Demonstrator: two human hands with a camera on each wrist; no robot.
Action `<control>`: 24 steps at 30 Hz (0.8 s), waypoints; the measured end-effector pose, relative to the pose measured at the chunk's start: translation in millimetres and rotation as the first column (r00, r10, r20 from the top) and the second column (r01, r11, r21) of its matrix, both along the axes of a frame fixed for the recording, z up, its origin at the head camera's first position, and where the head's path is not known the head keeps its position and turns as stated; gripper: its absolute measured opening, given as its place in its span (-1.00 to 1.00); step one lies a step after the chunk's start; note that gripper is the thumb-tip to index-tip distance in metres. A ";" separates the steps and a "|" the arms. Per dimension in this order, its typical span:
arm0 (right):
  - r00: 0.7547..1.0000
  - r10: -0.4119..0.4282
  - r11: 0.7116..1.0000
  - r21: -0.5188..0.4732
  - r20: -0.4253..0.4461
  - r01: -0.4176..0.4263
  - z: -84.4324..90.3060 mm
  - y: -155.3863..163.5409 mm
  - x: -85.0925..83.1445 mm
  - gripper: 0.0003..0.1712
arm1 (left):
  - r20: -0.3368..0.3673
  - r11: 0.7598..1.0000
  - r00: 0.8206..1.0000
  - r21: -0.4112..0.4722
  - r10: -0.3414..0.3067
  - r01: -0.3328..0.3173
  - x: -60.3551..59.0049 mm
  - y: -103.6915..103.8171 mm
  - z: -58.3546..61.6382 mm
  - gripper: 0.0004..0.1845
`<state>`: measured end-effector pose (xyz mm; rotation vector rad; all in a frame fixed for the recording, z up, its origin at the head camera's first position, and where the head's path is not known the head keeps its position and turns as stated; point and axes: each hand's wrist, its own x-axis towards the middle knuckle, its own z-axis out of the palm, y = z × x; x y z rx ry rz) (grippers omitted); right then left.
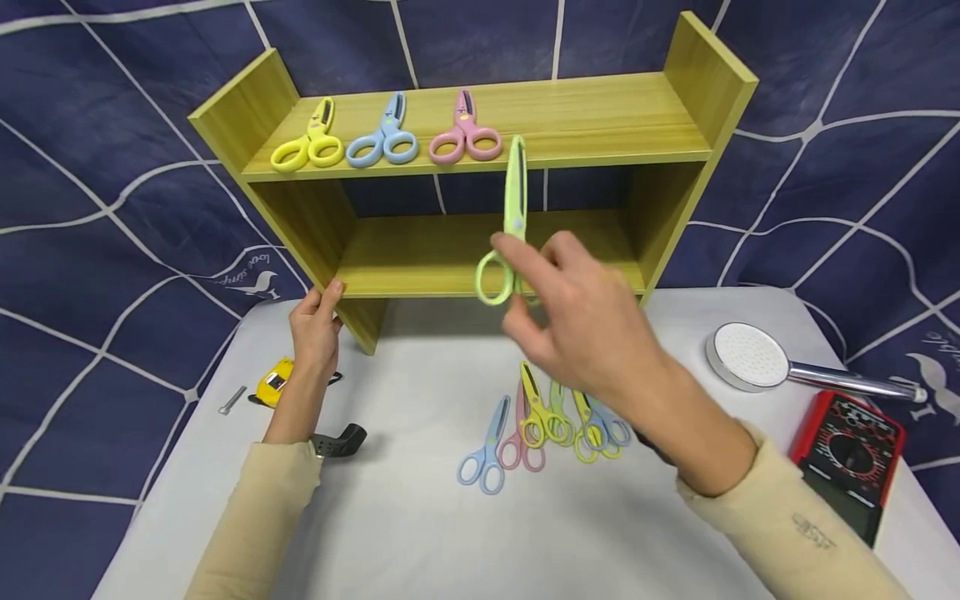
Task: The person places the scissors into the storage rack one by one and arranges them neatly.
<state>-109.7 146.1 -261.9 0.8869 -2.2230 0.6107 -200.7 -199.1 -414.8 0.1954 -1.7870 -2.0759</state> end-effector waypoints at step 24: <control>0.967 -0.223 0.974 -0.069 -0.120 0.216 53.4 31.6 -66.4 -0.50 | 0.003 0.999 0.999 -0.010 0.037 -0.037 -1.4 2.0 -2.1 -0.58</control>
